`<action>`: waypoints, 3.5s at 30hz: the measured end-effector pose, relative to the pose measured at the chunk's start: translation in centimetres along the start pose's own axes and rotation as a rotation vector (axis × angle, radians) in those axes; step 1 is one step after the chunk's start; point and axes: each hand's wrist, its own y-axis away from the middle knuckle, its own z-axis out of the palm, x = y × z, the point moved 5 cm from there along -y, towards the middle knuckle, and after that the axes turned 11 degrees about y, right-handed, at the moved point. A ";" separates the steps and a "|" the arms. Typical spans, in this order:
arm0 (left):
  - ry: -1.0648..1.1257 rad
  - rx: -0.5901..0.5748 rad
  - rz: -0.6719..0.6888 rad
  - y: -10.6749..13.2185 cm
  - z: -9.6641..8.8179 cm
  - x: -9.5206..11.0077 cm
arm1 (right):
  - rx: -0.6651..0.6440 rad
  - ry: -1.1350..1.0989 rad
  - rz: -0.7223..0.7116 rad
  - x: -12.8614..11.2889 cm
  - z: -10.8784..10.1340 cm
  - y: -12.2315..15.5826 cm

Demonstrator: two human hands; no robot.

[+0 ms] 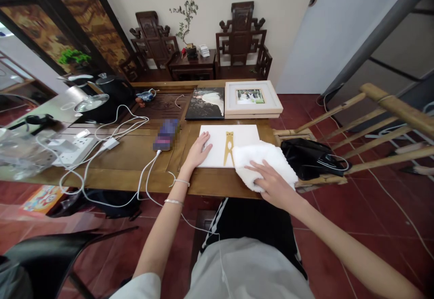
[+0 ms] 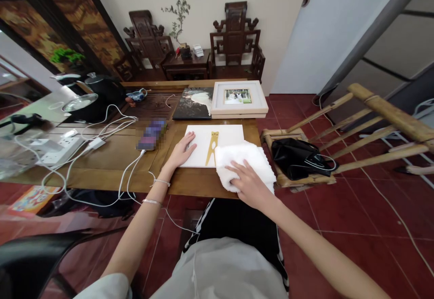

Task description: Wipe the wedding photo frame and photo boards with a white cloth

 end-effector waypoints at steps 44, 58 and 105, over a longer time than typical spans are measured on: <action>-0.008 -0.009 0.006 0.2 -0.1 0.0 | -0.073 0.094 0.257 10.9 2.9 -10.7; 0.036 -0.001 0.030 0.3 -0.1 0.0 | 0.014 0.052 0.181 7.0 1.9 -5.7; 0.030 0.009 0.025 0.2 -0.1 -0.3 | -0.024 -0.046 0.128 4.9 0.8 -4.2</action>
